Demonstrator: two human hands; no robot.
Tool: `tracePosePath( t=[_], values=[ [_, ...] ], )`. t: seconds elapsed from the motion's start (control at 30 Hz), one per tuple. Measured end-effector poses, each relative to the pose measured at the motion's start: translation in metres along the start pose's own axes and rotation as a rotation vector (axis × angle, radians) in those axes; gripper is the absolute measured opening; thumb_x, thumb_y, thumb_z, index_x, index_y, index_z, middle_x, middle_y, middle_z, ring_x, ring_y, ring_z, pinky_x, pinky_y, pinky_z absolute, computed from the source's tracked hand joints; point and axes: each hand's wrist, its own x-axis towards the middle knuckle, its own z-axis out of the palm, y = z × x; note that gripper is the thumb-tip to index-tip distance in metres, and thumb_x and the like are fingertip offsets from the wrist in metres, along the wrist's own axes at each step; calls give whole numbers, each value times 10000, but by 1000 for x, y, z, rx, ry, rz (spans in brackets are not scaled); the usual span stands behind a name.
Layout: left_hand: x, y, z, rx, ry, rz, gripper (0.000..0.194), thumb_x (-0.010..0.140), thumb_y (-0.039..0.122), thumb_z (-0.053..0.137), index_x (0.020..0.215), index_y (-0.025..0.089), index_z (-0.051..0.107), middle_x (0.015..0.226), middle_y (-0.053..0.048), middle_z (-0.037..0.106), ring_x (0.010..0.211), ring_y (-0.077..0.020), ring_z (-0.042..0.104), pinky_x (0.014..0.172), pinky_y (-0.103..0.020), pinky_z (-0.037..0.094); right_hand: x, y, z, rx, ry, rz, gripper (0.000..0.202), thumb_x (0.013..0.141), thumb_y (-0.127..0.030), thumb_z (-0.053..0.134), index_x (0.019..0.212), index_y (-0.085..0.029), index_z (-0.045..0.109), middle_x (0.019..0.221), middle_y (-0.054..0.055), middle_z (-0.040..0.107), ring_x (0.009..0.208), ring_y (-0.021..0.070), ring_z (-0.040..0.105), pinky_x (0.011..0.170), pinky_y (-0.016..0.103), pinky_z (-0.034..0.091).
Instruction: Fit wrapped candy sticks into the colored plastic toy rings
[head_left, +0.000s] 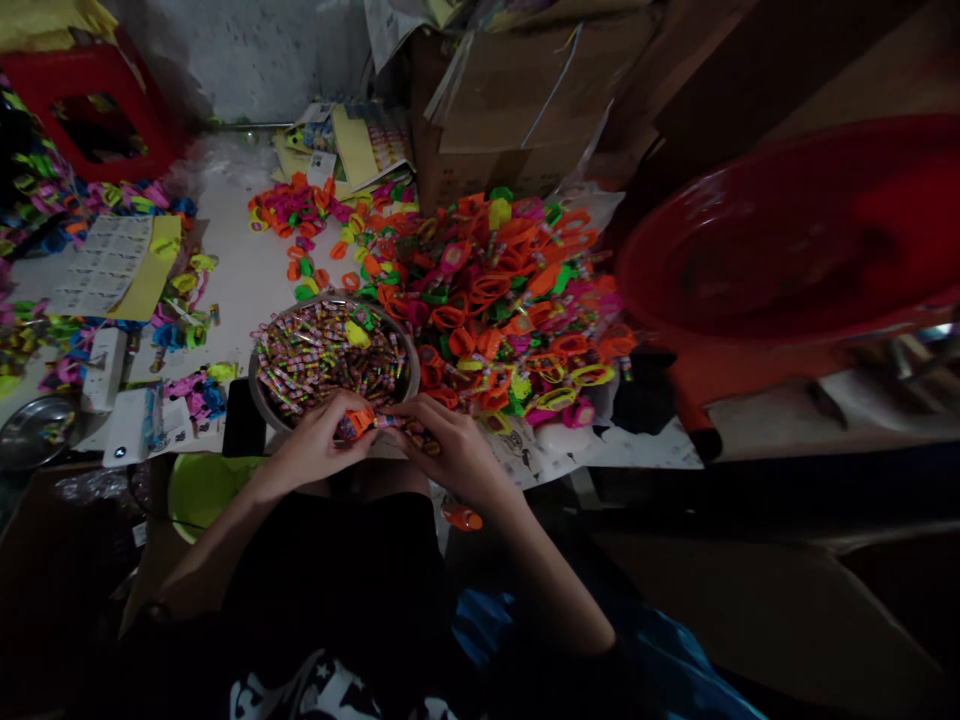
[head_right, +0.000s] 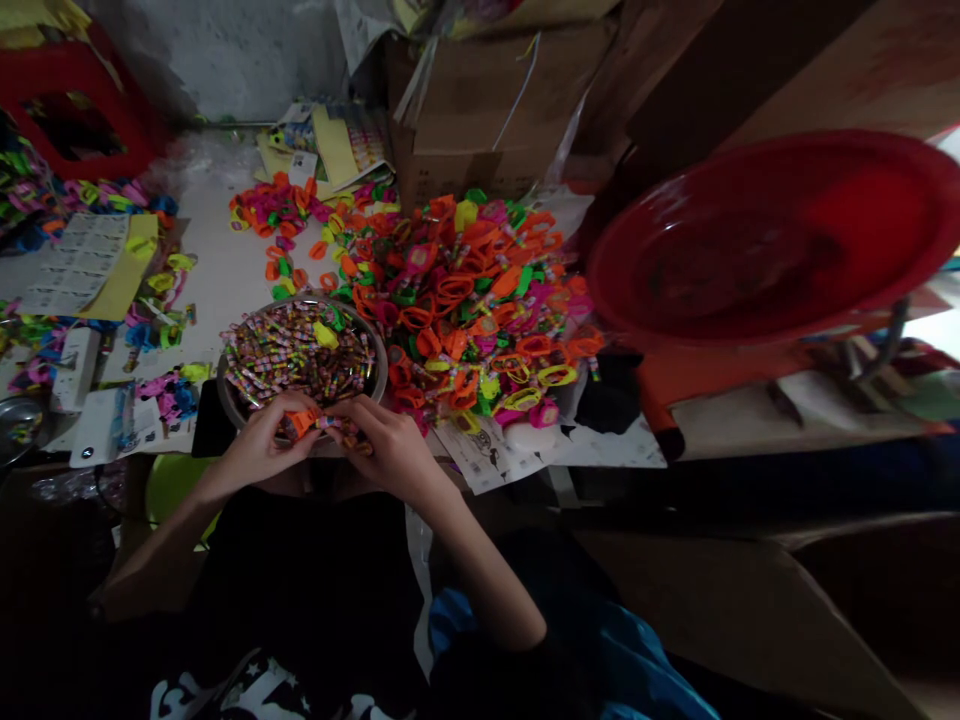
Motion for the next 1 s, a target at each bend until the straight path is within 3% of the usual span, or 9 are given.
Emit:
tracePosePath(
  t=[0.13, 0.4, 0.6, 0.77, 1.0],
  values=[
    [-3, 3, 2, 9, -46, 34, 151, 844, 242, 579, 930, 203, 461, 804, 11, 550, 677, -109, 546, 618, -211, 430, 2, -1, -2, 111, -33, -8, 154, 898, -239, 556, 1047, -212, 585, 957, 46, 664, 866, 154, 653, 735, 250, 516],
    [-3, -2, 1, -72, -18, 91, 178, 909, 312, 515, 1019, 206, 424, 913, -37, 533, 846, -160, 548, 734, -276, 445, 0, -7, -13, 180, -36, 39, 135, 893, -242, 567, 1018, -200, 596, 913, 36, 655, 840, 136, 635, 747, 238, 503],
    [-4, -7, 14, -152, 119, 154, 190, 969, 375, 332, 987, 205, 415, 885, -44, 489, 845, -175, 500, 708, -304, 425, -5, -14, -7, 140, -66, -31, 174, 900, -218, 543, 1070, -197, 578, 953, 61, 648, 855, 148, 637, 748, 255, 510],
    [-4, -4, 20, -202, 263, 71, 185, 977, 325, 328, 869, 213, 427, 850, -30, 472, 807, -164, 474, 716, -310, 408, -8, -17, -1, 80, -4, -69, 171, 900, -207, 549, 1067, -208, 582, 924, 48, 655, 783, 133, 635, 696, 238, 508],
    [-2, 9, 14, -117, 279, 37, 232, 961, 274, 387, 757, 197, 465, 871, -39, 489, 827, -162, 488, 726, -301, 412, -7, -19, 3, 41, 24, -83, 165, 904, -196, 536, 1065, -205, 574, 910, 51, 645, 754, 126, 628, 651, 221, 500]
  ],
)
